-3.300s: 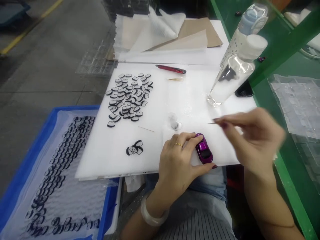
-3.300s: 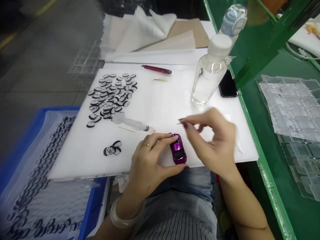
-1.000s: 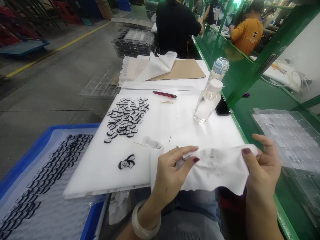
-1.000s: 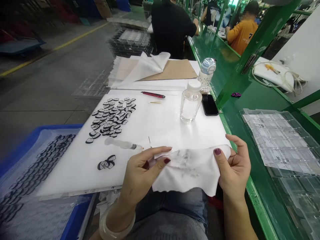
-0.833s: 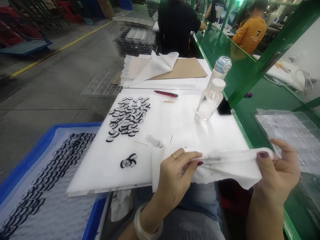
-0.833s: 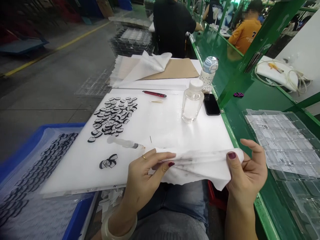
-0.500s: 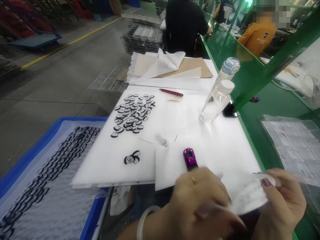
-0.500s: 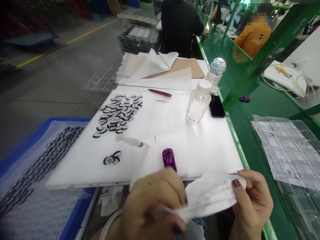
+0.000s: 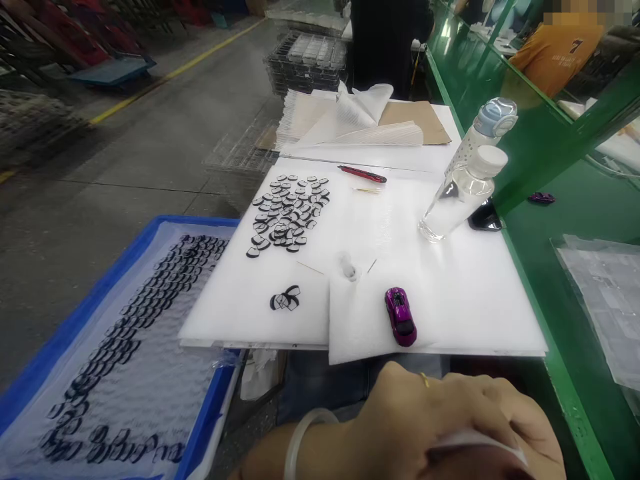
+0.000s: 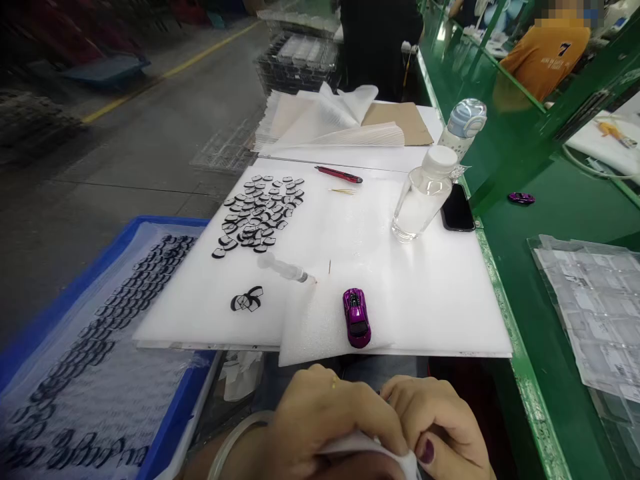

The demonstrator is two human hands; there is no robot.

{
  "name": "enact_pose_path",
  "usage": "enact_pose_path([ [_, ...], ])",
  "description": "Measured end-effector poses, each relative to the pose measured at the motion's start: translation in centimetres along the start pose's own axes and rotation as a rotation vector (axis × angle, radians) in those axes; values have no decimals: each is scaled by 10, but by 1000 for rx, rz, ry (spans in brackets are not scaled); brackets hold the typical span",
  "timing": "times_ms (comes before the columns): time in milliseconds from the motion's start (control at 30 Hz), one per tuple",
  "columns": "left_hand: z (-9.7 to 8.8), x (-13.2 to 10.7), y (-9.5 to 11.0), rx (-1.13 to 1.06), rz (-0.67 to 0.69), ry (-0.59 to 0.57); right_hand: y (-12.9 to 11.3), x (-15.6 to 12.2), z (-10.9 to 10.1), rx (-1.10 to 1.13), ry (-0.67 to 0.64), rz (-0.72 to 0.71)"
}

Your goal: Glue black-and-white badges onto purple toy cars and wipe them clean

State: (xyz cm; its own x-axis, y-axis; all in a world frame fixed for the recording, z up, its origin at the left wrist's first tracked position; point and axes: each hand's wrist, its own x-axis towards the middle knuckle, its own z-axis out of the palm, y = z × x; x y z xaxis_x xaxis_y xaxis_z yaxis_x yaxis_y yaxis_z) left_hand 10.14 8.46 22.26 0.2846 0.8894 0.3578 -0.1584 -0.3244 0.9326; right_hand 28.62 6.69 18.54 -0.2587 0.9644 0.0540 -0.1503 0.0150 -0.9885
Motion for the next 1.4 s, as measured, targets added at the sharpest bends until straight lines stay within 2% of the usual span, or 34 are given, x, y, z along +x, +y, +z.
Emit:
enact_pose_path([
  [100, -7, -4, 4, -62, -28, 129, 3, 4, 0, -1, -140, 25],
  [167, -11, -4, 7, -6, -71, 184, 6, 5, 1, 7, -193, 22],
  [200, -13, -4, 8, 37, -94, 210, 8, 5, 2, 28, -189, 33],
  [300, -17, -2, 11, 94, -99, 238, 11, 5, 7, 61, -48, 143],
  [367, -18, -2, 11, 75, -112, 221, 10, 7, 10, 3, -34, 163],
  [500, -18, -1, 10, 32, -146, 217, 7, 21, 15, -59, -270, -62],
  [533, -19, 0, 10, 43, -135, 229, 6, 25, 17, -73, -292, -112],
  [633, -21, 0, 11, 107, -67, 267, 2, 31, 20, -200, -208, -213],
  [700, -22, -1, 14, 118, -50, 247, 1, 31, 21, -234, -153, -253],
  [900, -14, -9, 34, 162, -35, 202, 3, 17, 24, -144, -165, -251],
  [967, -12, -15, 42, 197, -38, 161, 4, 8, 25, -89, -111, -234],
  [1067, -11, -26, 53, 267, -69, 104, 5, -4, 29, 144, -67, -131],
  [1167, -9, -37, 61, 360, -55, 106, 3, -14, 34, 277, -150, -66],
  [1267, -4, -50, 68, 436, -2, 105, 0, -22, 39, 280, -229, -44],
  [1400, 0, -69, 76, 486, 61, 135, 4, -34, 41, 241, -370, 98],
])
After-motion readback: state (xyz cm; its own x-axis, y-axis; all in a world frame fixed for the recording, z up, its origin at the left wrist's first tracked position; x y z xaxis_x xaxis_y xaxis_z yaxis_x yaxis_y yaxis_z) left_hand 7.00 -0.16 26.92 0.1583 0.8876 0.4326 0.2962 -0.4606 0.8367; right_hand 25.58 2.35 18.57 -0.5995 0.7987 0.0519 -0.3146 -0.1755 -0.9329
